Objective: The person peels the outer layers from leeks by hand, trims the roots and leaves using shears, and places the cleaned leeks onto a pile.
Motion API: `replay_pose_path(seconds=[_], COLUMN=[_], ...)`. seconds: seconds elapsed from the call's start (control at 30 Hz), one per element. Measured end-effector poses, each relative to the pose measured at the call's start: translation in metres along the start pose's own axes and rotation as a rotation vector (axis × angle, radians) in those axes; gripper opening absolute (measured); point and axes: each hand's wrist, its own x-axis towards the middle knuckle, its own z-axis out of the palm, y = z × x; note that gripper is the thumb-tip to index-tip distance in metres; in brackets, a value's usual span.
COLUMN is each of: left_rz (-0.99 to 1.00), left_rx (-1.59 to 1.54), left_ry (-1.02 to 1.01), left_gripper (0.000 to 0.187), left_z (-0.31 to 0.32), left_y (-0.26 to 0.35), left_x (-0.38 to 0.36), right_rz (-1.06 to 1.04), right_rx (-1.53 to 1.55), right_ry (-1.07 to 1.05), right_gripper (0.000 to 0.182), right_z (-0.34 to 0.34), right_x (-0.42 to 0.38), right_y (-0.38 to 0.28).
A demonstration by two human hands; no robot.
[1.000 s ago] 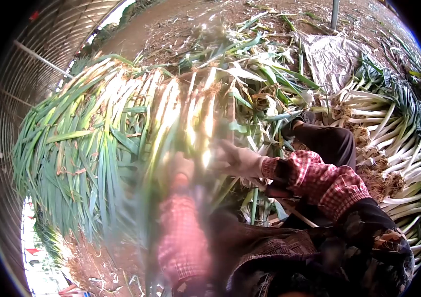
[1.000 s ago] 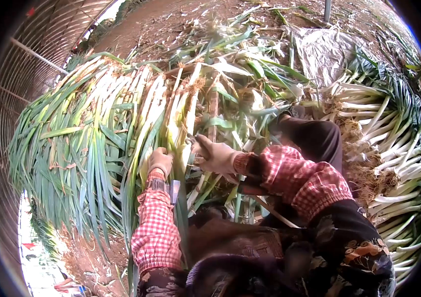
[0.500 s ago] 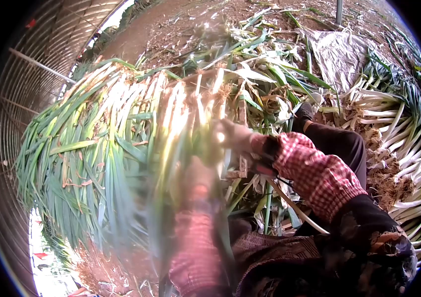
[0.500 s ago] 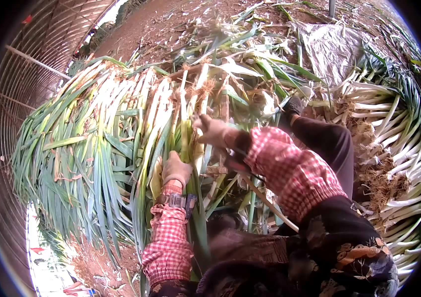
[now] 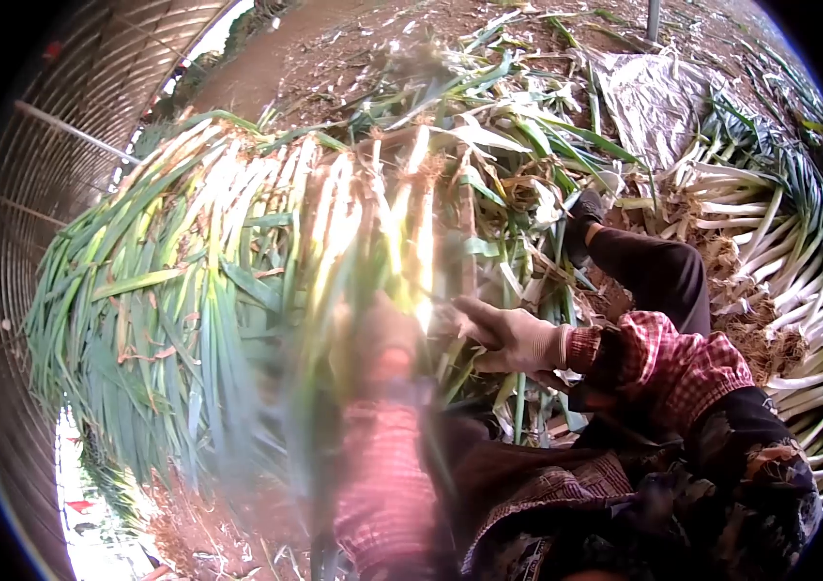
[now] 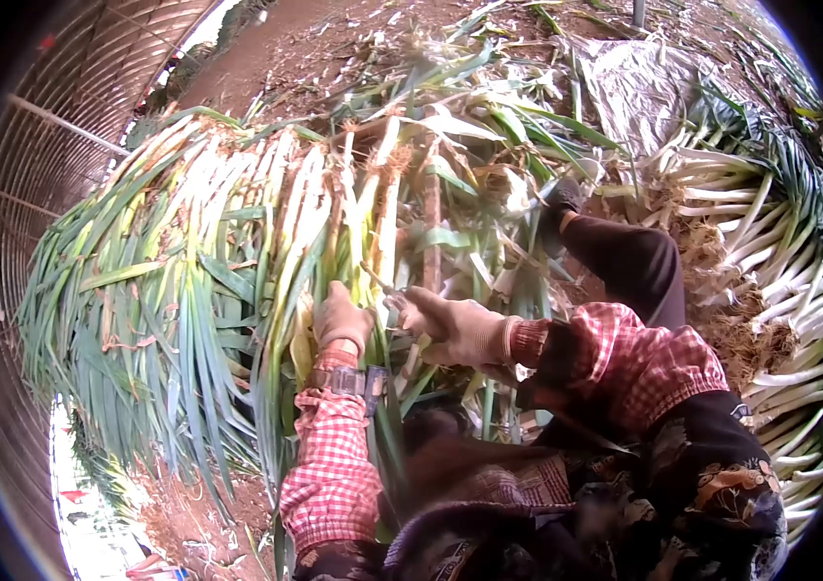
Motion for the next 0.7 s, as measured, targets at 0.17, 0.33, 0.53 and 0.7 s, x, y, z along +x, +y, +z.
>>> replay_pose_path(seconds=[0.17,0.33,0.53,0.7], left_rz=[0.028,0.035,0.179,0.315], left_rx=[-0.162,-0.047,-0.119,-0.183], left_ry=[-0.064,-0.012,-0.051,0.097], left_gripper=[0.057,0.057,0.053,0.050], left_z=[-0.017,0.008,-0.001,-0.040], left_y=[-0.002,-0.019,-0.011,-0.100], left_x=[-0.012,0.002,-0.014,-0.013], right_rz=[0.087,0.166,0.178,0.158], right_rx=[-0.115,-0.129,-0.035,0.040], right_ry=[0.043,0.110,0.119,0.124], right_gripper=[0.077,0.085,0.093,0.099], right_z=[-0.025,-0.037,-0.058,-0.054], right_x=[0.088,0.192,0.214,0.089], right_y=[0.013,0.044,0.066,0.035])
